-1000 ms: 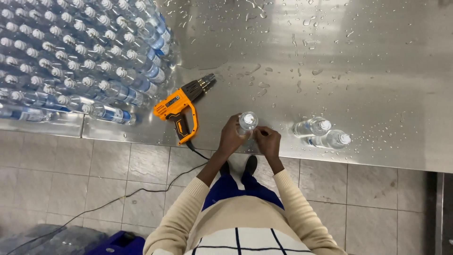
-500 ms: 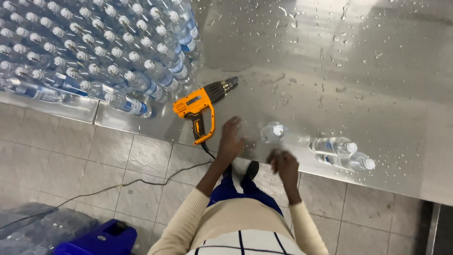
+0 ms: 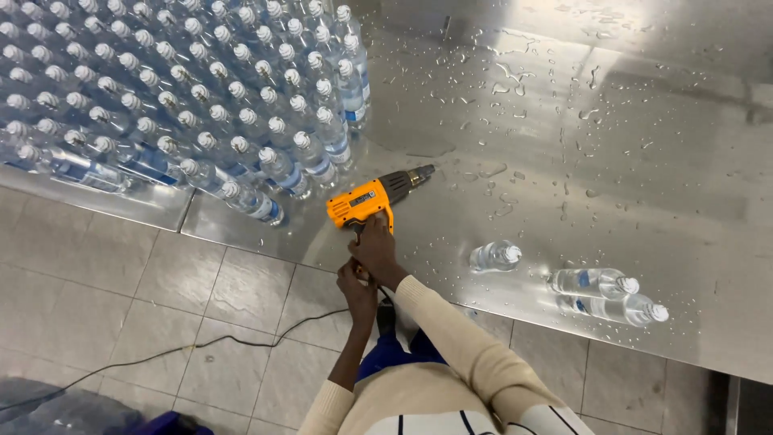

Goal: The person uses a heat gun to shrink-wrap labels onto plastic water bottles on a stainless steel table. They rotate each bottle while applying heat, then peel off excess label material and place the finished bottles aside.

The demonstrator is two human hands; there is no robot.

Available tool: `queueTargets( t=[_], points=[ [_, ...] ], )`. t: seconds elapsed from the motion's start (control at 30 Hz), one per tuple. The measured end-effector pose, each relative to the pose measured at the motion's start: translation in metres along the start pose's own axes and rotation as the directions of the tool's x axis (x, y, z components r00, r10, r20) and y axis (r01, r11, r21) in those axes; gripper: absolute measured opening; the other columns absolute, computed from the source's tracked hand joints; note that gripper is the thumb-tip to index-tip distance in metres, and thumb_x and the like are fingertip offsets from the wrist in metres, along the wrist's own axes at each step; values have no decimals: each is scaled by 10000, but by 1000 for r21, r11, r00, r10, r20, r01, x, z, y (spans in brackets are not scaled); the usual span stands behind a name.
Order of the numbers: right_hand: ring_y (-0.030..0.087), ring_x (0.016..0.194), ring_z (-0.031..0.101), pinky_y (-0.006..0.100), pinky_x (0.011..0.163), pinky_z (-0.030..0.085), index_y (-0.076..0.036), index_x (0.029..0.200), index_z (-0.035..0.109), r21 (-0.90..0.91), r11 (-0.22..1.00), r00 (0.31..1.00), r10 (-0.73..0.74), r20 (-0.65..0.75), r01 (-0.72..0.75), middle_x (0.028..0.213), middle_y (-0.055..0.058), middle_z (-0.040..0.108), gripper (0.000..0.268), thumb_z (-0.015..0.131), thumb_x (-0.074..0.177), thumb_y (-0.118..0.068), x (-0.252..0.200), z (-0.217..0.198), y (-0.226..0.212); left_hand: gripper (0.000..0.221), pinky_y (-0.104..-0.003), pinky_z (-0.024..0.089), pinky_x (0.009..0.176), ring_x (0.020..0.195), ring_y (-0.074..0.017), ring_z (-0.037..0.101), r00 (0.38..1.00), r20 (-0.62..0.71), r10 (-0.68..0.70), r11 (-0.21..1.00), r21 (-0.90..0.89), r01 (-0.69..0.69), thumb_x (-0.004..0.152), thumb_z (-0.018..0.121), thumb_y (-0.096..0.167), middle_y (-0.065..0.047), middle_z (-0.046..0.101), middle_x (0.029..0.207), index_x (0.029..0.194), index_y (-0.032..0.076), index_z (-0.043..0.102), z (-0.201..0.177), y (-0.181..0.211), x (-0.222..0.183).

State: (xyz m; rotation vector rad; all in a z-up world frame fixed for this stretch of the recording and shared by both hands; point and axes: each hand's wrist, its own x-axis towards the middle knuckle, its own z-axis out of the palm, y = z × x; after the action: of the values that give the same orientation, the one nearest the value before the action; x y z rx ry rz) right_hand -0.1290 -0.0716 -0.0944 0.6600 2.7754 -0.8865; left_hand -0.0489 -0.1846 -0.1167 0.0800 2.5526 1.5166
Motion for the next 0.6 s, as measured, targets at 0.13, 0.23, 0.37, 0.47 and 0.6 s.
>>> queueTargets(
  t=[0.13,0.23,0.37,0.47,0.6],
  points=[
    [550,1213,670,633,959,618,61,1564,401,78,997,998,15,-58,-11,1343,321,572,737,639,1003,-353,18,-7,18,592,-550,293,1236,1401,-472,453,991,124,-41,990,-130,57,975,627,-72,-290,507,1439,1544,66,543,-6,39,7],
    [584,1205,666,635,934,629,33,1545,429,197,980,996,37,-86,-19,1356,345,538,731,697,993,-364,12,-18,25,638,-620,425,1214,1433,-522,491,977,198,-78,977,-179,115,965,606,73,-338,421,1559,1595,30,516,-13,64,6],
    [615,1337,572,678,1062,562,16,1600,363,406,914,992,42,-123,11,1495,376,463,687,644,1068,-314,5,-66,14,639,-569,379,1264,1502,-496,442,975,223,-16,954,-287,82,1023,606,186,-298,389,1603,1630,29,481,-20,93,4],
    [585,1365,566,615,1061,550,19,1654,343,532,847,991,66,-119,8,1482,362,485,754,599,1115,-440,5,-86,11,678,-551,327,1297,1555,-467,382,968,247,48,947,-319,34,1021,593,253,-270,360,1641,1644,25,454,-26,113,5],
    [513,1349,610,613,1056,551,41,1660,366,726,687,986,99,-134,30,1493,357,518,919,571,1102,-659,18,-104,15,700,-619,283,1306,1611,-457,288,941,263,214,933,-339,-118,1019,543,213,-244,286,1698,1673,25,374,-20,126,20]
  ],
)
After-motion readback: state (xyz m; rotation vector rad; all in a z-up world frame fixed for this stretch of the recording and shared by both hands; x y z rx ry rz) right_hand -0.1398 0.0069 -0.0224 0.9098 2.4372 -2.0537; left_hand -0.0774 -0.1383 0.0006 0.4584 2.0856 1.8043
